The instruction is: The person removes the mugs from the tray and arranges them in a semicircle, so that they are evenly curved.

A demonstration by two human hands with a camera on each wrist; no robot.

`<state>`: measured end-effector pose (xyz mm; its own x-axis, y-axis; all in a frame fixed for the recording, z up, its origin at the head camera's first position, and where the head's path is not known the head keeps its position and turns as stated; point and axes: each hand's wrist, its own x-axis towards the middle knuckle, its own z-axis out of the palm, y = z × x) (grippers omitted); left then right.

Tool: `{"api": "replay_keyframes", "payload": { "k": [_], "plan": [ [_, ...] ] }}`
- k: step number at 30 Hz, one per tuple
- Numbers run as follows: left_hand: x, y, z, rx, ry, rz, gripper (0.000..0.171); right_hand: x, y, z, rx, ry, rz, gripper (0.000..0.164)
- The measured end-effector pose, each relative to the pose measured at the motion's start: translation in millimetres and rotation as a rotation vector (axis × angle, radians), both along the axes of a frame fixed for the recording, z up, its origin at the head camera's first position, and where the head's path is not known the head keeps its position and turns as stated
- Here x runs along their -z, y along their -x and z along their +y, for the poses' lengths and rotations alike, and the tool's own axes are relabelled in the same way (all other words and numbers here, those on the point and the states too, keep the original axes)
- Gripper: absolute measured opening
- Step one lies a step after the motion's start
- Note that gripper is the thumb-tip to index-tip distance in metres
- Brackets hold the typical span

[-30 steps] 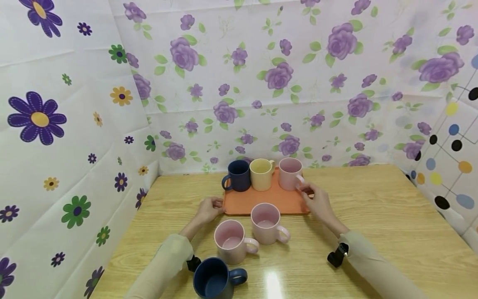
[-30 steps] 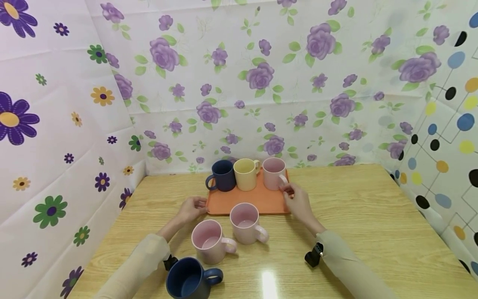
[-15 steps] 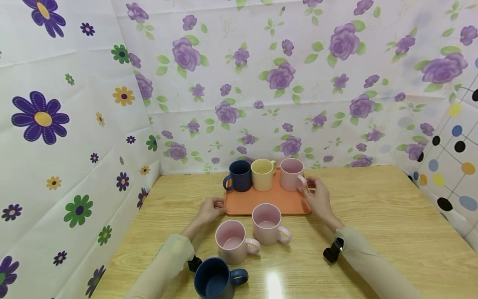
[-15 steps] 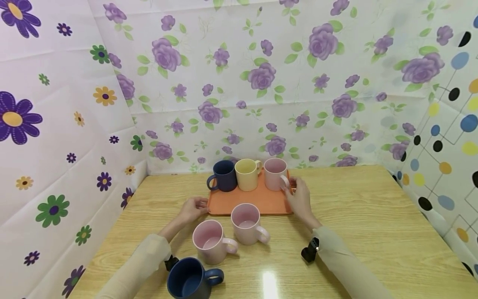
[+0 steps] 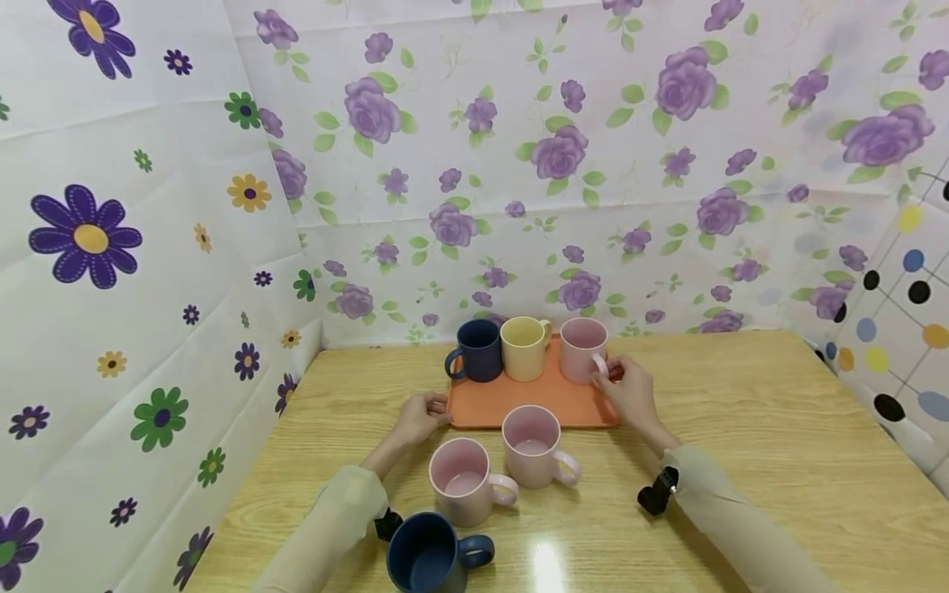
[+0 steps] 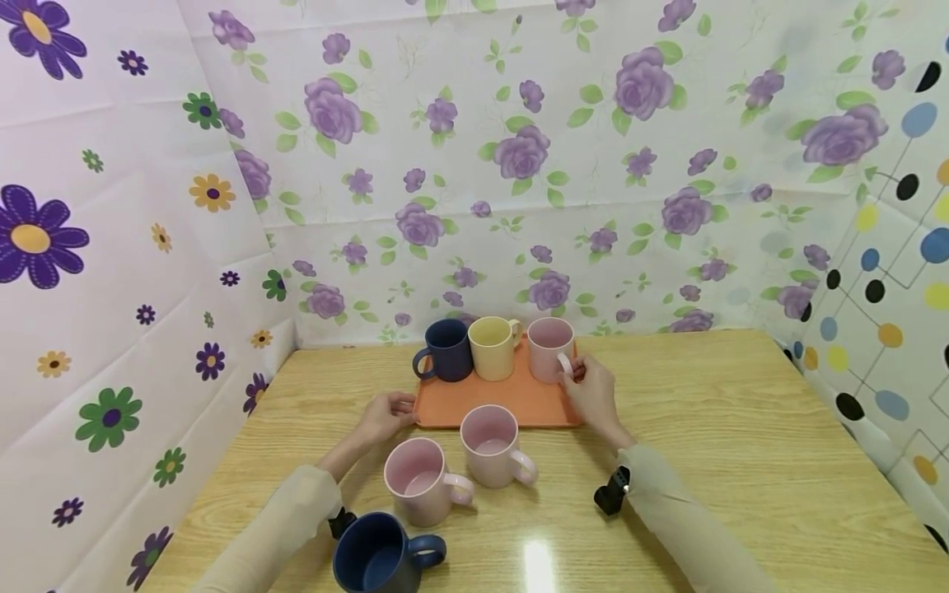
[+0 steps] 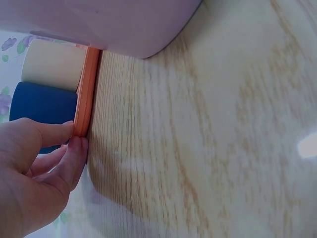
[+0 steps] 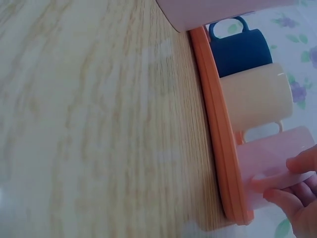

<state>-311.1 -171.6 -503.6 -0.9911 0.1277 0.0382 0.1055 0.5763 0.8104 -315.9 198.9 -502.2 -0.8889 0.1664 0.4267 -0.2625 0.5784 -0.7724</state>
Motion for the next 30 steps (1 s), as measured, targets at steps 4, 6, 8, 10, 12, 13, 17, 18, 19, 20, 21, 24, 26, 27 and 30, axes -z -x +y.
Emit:
{"api": "replay_keyframes", "payload": {
  "k": [4, 6, 8, 10, 12, 13, 17, 18, 19, 20, 21, 24, 26, 27, 30],
  "plan": [
    [-0.6, -0.6, 0.4, 0.003, -0.004, 0.002, 0.034, 2.1, 0.1, 0.0, 0.000, -0.004, 0.001, 0.017],
    [-1.1, -0.9, 0.6, 0.007, 0.003, 0.008, 0.034, 3.6, -0.2, 0.9, -0.005, 0.007, 0.009, 0.017],
    [-1.5, -1.3, 1.0, 0.008, 0.006, 0.007, 0.034, 5.2, -0.9, 2.2, -0.011, 0.020, 0.022, 0.017],
    [-1.9, -1.5, 1.3, 0.007, 0.010, 0.003, 0.034, 6.9, -2.2, 3.8, -0.010, 0.023, 0.034, 0.018],
    [-2.2, -1.7, 1.7, -0.001, 0.007, -0.006, 0.034, 7.6, -4.2, 5.1, -0.009, 0.023, 0.038, 0.019],
    [-2.0, -1.7, 1.6, -0.003, 0.008, -0.008, 0.034, 7.9, -5.4, 5.8, -0.009, 0.020, 0.040, 0.020],
    [-1.5, -1.2, 1.5, -0.012, 0.010, -0.009, 0.034, 7.4, -10.4, 7.9, -0.011, 0.006, 0.029, 0.019],
    [-1.5, -1.3, 1.6, -0.013, 0.011, -0.007, 0.034, 6.7, -11.8, 8.5, -0.014, 0.000, 0.025, 0.018],
    [-1.5, -1.3, 1.6, -0.012, 0.011, -0.006, 0.034, 6.1, -13.0, 9.1, -0.016, -0.006, 0.024, 0.018],
    [-1.4, -1.3, 1.4, -0.009, 0.014, -0.003, 0.034, 5.1, -14.3, 9.4, -0.017, -0.011, 0.020, 0.017],
    [-1.4, -1.2, 1.4, -0.007, 0.012, -0.005, 0.034, 4.2, -15.5, 9.9, -0.019, -0.014, 0.020, 0.016],
    [-0.7, -0.7, 1.3, -0.004, 0.014, -0.003, 0.033, -0.2, -20.2, 10.1, -0.030, -0.022, 0.018, 0.015],
    [-0.2, -0.2, 1.2, -0.007, 0.013, -0.003, 0.033, -3.3, -23.7, 9.6, -0.040, -0.022, 0.022, 0.015],
    [-0.1, 0.0, 1.4, -0.012, 0.011, -0.008, 0.033, -4.6, -25.4, 9.6, -0.046, -0.022, 0.030, 0.016],
    [-0.1, -0.5, 1.5, -0.016, 0.014, -0.009, 0.034, -7.6, -31.2, 10.3, -0.063, -0.026, 0.051, 0.017]
  ]
}}
